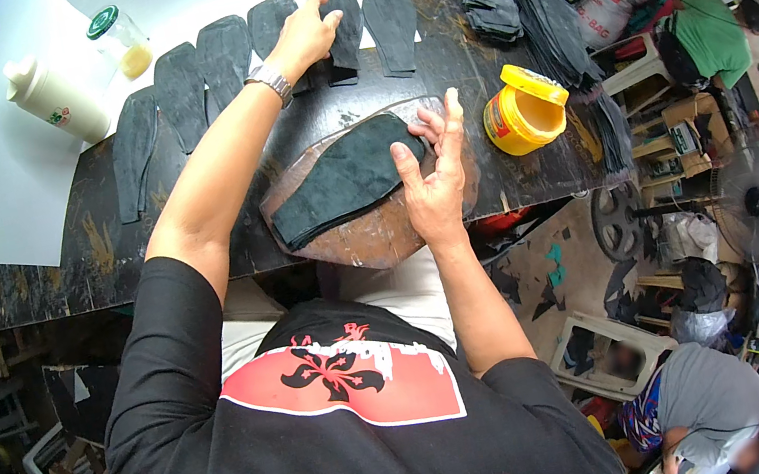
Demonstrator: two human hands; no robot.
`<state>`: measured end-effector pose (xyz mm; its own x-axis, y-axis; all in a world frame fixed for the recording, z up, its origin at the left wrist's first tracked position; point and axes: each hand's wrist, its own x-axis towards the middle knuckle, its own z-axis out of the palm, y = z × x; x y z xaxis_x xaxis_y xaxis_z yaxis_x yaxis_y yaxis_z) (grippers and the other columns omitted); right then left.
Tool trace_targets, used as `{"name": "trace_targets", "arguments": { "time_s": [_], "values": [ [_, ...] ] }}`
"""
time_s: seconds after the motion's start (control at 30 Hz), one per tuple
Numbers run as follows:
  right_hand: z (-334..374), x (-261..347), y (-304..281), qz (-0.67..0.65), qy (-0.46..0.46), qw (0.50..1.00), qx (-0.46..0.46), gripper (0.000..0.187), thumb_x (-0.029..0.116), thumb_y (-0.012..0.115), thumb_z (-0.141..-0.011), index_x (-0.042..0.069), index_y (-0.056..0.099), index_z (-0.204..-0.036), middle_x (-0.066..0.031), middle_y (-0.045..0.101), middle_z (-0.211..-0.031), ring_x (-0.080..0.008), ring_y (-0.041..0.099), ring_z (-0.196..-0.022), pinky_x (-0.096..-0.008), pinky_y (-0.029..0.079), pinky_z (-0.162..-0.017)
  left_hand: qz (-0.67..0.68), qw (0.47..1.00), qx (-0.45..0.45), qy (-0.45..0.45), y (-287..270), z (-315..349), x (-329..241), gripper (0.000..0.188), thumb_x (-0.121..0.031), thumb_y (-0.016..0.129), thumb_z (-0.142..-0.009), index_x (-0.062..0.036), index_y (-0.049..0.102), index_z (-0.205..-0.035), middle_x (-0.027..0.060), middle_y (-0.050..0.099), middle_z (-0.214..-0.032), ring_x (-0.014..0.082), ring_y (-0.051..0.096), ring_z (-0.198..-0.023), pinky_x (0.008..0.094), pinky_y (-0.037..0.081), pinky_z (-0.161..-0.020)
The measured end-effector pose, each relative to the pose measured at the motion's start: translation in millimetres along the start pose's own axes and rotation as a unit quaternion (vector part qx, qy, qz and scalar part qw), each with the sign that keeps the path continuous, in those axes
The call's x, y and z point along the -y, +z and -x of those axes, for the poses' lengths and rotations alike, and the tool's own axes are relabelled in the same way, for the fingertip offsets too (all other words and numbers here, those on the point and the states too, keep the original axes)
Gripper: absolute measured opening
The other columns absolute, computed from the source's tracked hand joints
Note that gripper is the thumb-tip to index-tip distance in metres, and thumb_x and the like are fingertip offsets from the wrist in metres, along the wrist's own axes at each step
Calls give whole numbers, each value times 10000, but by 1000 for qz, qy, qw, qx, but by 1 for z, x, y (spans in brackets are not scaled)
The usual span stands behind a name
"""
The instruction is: The person repeatedly rubs the surface of black shoe parts on a wooden block using both hands. They pick up each part, rub it, and place it back on the table. The process is repeated for multiple parts throughout the clip.
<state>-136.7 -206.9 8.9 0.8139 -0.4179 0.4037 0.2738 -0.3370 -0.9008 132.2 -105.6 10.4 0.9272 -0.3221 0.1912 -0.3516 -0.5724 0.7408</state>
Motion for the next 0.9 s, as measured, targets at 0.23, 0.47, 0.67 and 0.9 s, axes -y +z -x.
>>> {"name": "trace_targets", "arguments": {
  "time_s": [0.23, 0.47, 0.67, 0.9],
  "values": [
    [0, 1, 0, 3, 8, 1000, -1, 846, 274, 705, -969, 76, 198, -1617, -209, 532, -1358, -252, 579, -1151, -387, 430, -1056, -115, 983, -33, 140, -43, 43, -14, 347, -302, 612, -984, -52, 665, -1219, 219, 700, -1074, 380, 689, -953, 465, 541, -864],
    [-2, -2, -1, 26, -3, 1000, 3, 807, 282, 673, -988, 84, 205, -1615, -220, 536, -1354, -268, 579, -1185, -396, 432, -1061, 56, 960, 224, 159, -94, 140, -10, 498, -399, 795, -852, -91, 676, -1225, 63, 646, -816, 177, 609, -713, 313, 505, -682],
    [-3, -7, 1, 109, 7, 994, -13, 768, 282, 652, -1001, 139, 217, -1617, -252, 543, -1352, -279, 636, -1124, -411, 488, -997, -13, 934, 216, 284, -99, 200, -11, 990, -499, 888, -660, -139, 467, -1479, 178, 584, -1266, 370, 604, -1148, 437, 502, -983],
    [-2, -5, 1, 143, 5, 990, -13, 788, 293, 645, -1009, 165, 171, -1625, -258, 536, -1371, -288, 645, -1142, -402, 512, -957, 17, 955, 145, 260, -81, 218, -11, 1010, -249, 909, -648, -134, 398, -1511, 211, 565, -1287, 390, 556, -1209, 462, 481, -1029]
  ]
}}
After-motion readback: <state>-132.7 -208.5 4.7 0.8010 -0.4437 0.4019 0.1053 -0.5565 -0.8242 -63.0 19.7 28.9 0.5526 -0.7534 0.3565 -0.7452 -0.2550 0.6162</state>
